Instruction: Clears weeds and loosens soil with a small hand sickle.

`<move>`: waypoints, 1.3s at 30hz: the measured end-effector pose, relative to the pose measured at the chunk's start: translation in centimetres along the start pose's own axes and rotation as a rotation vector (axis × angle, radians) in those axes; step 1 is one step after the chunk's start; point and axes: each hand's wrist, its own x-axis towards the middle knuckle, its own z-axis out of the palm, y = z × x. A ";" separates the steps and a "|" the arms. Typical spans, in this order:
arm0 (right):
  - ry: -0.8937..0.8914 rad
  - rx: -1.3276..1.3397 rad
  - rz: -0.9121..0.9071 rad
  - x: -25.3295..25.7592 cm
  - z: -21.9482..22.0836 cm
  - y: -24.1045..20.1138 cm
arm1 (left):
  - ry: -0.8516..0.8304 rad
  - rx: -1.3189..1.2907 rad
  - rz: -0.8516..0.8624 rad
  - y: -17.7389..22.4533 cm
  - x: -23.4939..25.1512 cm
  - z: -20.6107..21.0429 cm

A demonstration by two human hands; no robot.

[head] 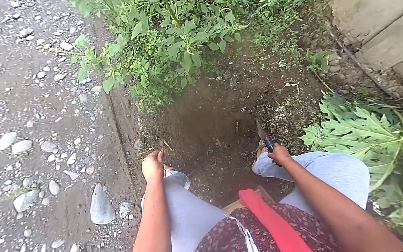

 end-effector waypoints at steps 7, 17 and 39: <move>-0.140 -0.118 0.031 0.2 3.7 0.1 | 0.045 -0.092 -0.034 -0.2 0.0 0.1; -0.040 0.028 -0.034 0.3 -1.0 -4.1 | 0.037 -0.124 -0.002 -0.4 0.0 0.0; -0.105 0.093 -0.020 2.0 8.7 -10.9 | -0.758 0.128 0.167 1.3 0.1 1.9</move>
